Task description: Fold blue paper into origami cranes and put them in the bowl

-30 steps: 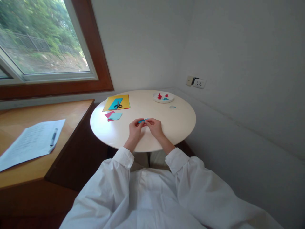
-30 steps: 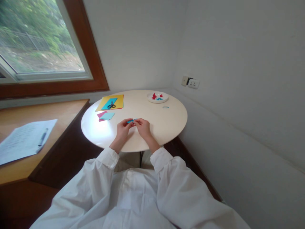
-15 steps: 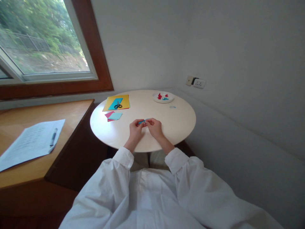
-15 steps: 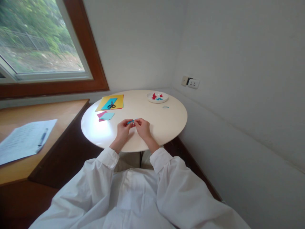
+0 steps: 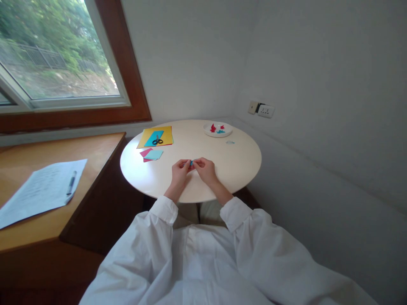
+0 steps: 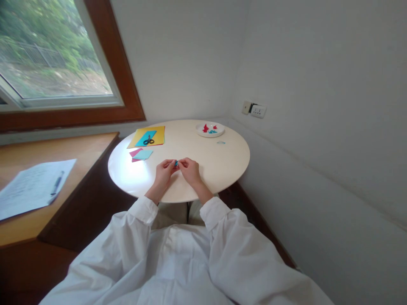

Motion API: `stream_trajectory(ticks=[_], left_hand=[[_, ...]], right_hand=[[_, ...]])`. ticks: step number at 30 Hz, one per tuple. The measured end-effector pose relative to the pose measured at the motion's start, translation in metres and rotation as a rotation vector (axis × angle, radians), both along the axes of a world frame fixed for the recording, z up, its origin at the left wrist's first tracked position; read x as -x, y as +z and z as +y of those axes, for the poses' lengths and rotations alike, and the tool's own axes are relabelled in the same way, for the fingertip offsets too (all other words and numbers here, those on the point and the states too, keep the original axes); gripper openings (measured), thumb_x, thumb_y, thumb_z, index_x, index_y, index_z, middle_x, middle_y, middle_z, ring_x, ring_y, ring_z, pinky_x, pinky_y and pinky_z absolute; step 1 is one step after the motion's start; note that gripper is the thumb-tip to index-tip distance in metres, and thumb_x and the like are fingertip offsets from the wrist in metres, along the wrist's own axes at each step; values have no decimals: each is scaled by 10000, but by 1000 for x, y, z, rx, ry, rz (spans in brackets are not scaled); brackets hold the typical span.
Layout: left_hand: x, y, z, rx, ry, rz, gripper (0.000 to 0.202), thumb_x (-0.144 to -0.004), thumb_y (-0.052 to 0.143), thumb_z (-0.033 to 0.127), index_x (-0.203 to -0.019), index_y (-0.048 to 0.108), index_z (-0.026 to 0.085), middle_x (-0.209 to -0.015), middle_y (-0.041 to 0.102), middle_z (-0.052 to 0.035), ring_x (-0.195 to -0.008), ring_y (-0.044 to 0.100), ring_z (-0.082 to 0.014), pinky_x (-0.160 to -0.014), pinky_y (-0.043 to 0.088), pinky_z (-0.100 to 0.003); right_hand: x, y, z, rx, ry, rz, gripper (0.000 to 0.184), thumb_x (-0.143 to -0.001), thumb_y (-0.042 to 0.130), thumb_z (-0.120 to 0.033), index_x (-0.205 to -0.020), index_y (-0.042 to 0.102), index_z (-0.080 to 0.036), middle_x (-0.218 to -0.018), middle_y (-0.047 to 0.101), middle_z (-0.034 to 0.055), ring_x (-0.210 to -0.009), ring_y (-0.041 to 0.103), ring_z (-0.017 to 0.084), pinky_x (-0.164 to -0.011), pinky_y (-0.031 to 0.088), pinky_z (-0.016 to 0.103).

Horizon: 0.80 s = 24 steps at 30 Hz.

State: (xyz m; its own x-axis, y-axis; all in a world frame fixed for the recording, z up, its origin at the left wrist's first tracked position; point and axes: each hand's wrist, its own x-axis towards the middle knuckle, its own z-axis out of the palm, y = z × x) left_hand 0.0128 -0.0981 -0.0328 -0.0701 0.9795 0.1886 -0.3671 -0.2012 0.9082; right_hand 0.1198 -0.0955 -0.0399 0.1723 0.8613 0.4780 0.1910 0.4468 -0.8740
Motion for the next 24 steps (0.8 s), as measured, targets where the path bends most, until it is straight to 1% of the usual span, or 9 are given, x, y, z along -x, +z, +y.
stream_trajectory(ticks=[3,8,14,19,24], left_hand=[[1,0,1,32,-16,-26,237,-586,750,273,-712,611,127,-653,645,-22,-626,631,-125,-748,527,-335],[3,0,3,68,-28,-62,206,-594,736,233,-708,597,132,-650,636,-18,-641,637,-123,-777,526,-337],[4,1,4,93,-38,-67,190,-595,728,212,-727,626,120,-685,658,-48,-678,646,-146,-774,527,-343],[3,2,2,81,-41,-54,161,-582,720,204,-680,621,125,-663,651,-34,-658,639,-139,-768,525,-339],[1,2,-1,45,-31,-5,168,-576,725,226,-666,619,130,-645,641,-22,-646,632,-134,-759,519,-334]], right_hand=[[0,0,0,-8,14,-5,77,-701,580,-252,-684,622,-190,-691,693,23,-647,658,165,-655,545,295],[1,2,-2,-32,23,-14,73,-703,578,-264,-716,606,-198,-723,677,17,-665,645,156,-677,537,290],[1,4,-4,-52,28,-29,83,-705,576,-276,-712,519,-217,-693,610,-20,-633,606,133,-667,523,274],[0,3,-4,-62,3,-43,111,-702,574,-265,-706,471,-224,-665,544,-40,-608,556,120,-642,500,258],[0,-1,0,-54,-10,-38,113,-705,562,-248,-735,456,-225,-685,542,-42,-608,564,117,-631,501,256]])
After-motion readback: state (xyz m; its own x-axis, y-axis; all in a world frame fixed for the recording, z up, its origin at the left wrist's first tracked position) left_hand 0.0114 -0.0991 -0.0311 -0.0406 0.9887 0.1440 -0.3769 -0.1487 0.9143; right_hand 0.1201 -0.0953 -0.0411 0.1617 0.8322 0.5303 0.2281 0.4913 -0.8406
